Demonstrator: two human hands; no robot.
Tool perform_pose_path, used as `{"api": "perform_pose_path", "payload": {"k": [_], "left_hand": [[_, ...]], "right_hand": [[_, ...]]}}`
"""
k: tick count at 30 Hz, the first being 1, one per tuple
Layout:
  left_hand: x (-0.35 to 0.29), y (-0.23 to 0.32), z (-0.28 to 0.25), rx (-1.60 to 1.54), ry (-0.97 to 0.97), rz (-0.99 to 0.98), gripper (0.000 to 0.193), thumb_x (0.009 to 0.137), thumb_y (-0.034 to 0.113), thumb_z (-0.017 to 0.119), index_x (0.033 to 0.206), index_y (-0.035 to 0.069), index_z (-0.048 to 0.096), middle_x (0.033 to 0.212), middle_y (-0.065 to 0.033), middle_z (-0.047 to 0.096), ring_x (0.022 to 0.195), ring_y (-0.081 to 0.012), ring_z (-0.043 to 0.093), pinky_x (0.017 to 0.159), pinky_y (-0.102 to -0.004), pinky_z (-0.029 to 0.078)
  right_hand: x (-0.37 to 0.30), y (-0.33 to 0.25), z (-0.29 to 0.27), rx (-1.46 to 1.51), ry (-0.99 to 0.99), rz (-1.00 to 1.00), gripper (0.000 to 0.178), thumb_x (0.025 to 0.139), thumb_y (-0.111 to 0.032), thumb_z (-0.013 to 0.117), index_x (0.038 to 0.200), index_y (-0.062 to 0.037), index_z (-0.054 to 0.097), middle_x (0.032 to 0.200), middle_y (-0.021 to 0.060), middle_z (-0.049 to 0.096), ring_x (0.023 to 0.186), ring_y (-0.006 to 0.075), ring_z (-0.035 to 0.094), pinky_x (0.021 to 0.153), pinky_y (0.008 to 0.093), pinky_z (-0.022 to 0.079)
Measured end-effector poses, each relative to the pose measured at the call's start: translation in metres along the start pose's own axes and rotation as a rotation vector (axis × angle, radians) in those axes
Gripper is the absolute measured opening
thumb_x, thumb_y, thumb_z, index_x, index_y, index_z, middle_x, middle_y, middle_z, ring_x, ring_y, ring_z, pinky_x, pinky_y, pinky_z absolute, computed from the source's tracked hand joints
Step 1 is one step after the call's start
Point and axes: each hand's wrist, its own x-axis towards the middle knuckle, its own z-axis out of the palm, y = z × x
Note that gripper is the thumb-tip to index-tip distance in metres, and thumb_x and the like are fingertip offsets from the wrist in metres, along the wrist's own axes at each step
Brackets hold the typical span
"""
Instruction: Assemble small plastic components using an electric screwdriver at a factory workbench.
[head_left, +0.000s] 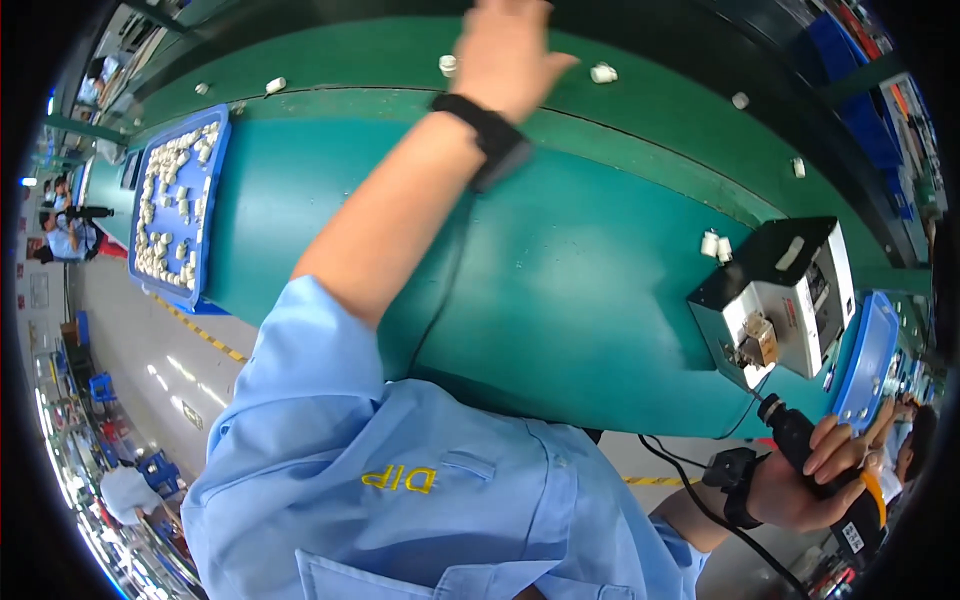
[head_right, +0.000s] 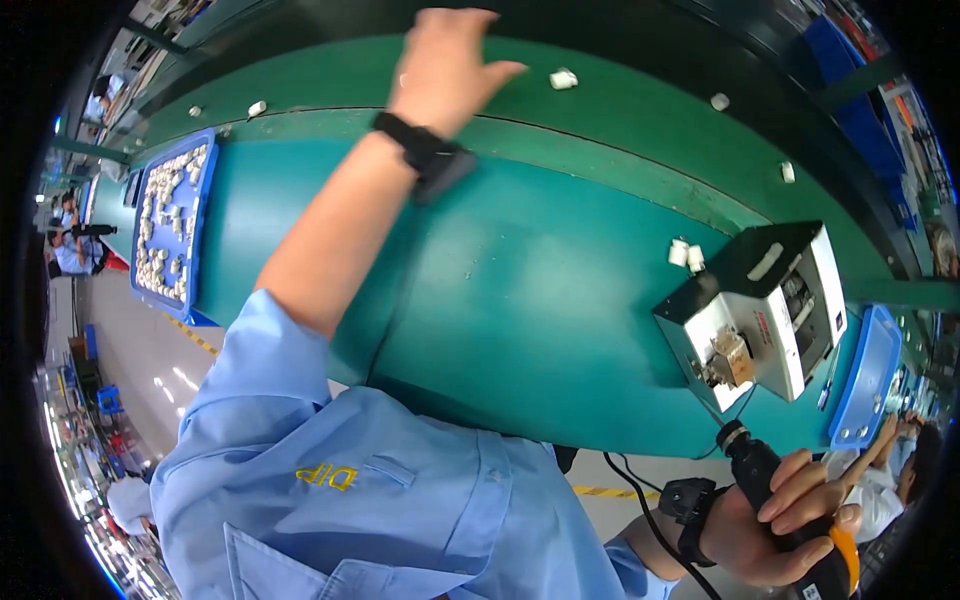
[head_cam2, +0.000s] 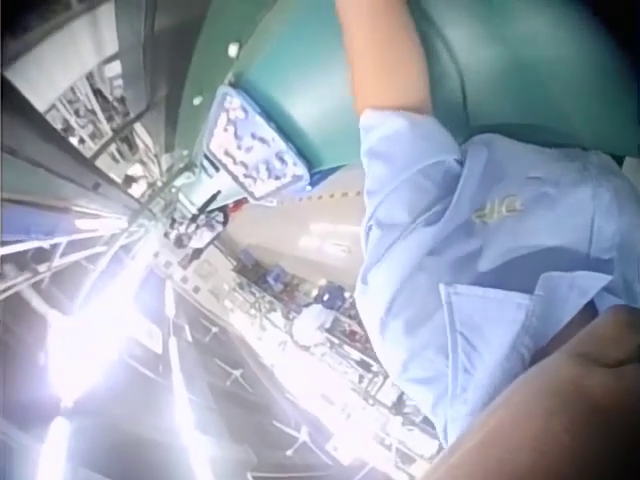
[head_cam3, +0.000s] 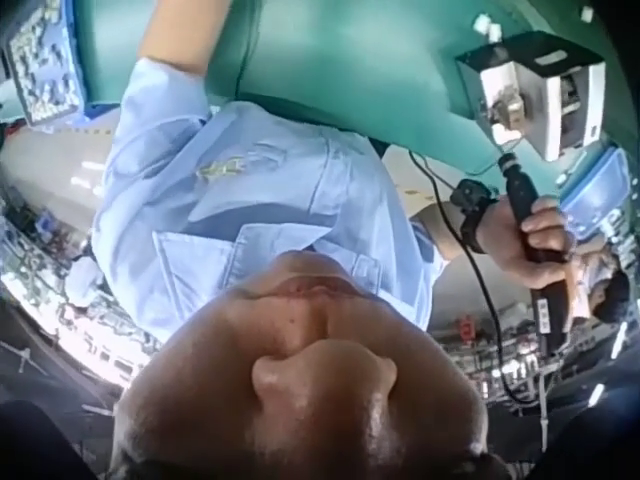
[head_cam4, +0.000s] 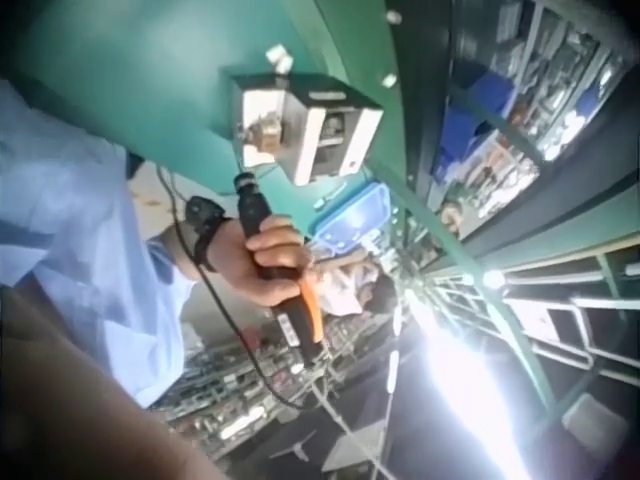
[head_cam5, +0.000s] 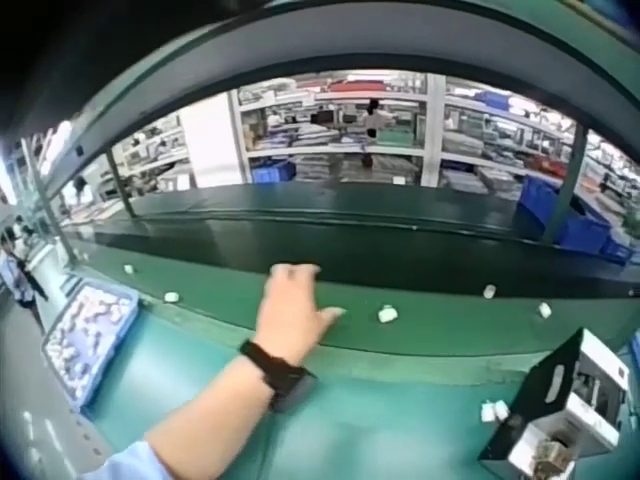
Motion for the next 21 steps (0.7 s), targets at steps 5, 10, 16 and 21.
{"api": "perform_pose_path", "payload": {"k": [5,10,16,21], "left_hand": [[-0.012,-0.119,-0.032,0.056,-0.236,-0.137,0.035,0.076,0.027,0.078,0.104,0.007,0.069,0.103,-0.0141,0.068,0.096,-0.0285,0.065,0.085,-0.0376,0.051],[-0.036,-0.079,-0.028,-0.386,-0.284,-0.233,0.020,0.082,0.010,0.072,0.098,0.000,0.069,0.089,-0.0069,0.071,0.075,-0.0117,0.064,0.070,-0.0239,0.051],[-0.126,0.088,-0.023,-0.684,-0.676,0.069,0.022,0.080,-0.001,0.071,0.101,0.004,0.067,0.091,-0.0054,0.064,0.071,-0.0111,0.062,0.064,-0.0226,0.051],[-0.158,0.121,-0.013,-0.795,-0.753,0.091,0.022,0.078,-0.002,0.071,0.098,0.004,0.066,0.094,-0.0081,0.061,0.070,-0.0174,0.064,0.064,-0.0274,0.054]], "right_hand": [[0.005,-0.006,-0.002,-0.132,0.155,-0.092,0.034,0.097,-0.031,0.046,0.115,-0.0034,0.053,0.065,-0.0026,0.041,0.055,0.0085,0.041,0.060,0.0283,0.032],[0.022,-0.002,-0.005,-0.109,-0.025,-0.068,0.032,0.099,-0.028,0.041,0.116,-0.0053,0.054,0.065,-0.0005,0.043,0.053,0.0122,0.041,0.058,0.0295,0.034],[0.022,0.010,-0.011,-0.155,-0.048,-0.034,0.030,0.099,-0.027,0.039,0.114,-0.0070,0.055,0.064,-0.0003,0.041,0.054,0.0118,0.041,0.060,0.0304,0.036],[0.020,0.027,-0.004,-0.155,0.004,0.019,0.028,0.098,-0.026,0.037,0.111,-0.0088,0.056,0.063,-0.0017,0.040,0.054,0.0105,0.039,0.060,0.0296,0.035]]}}
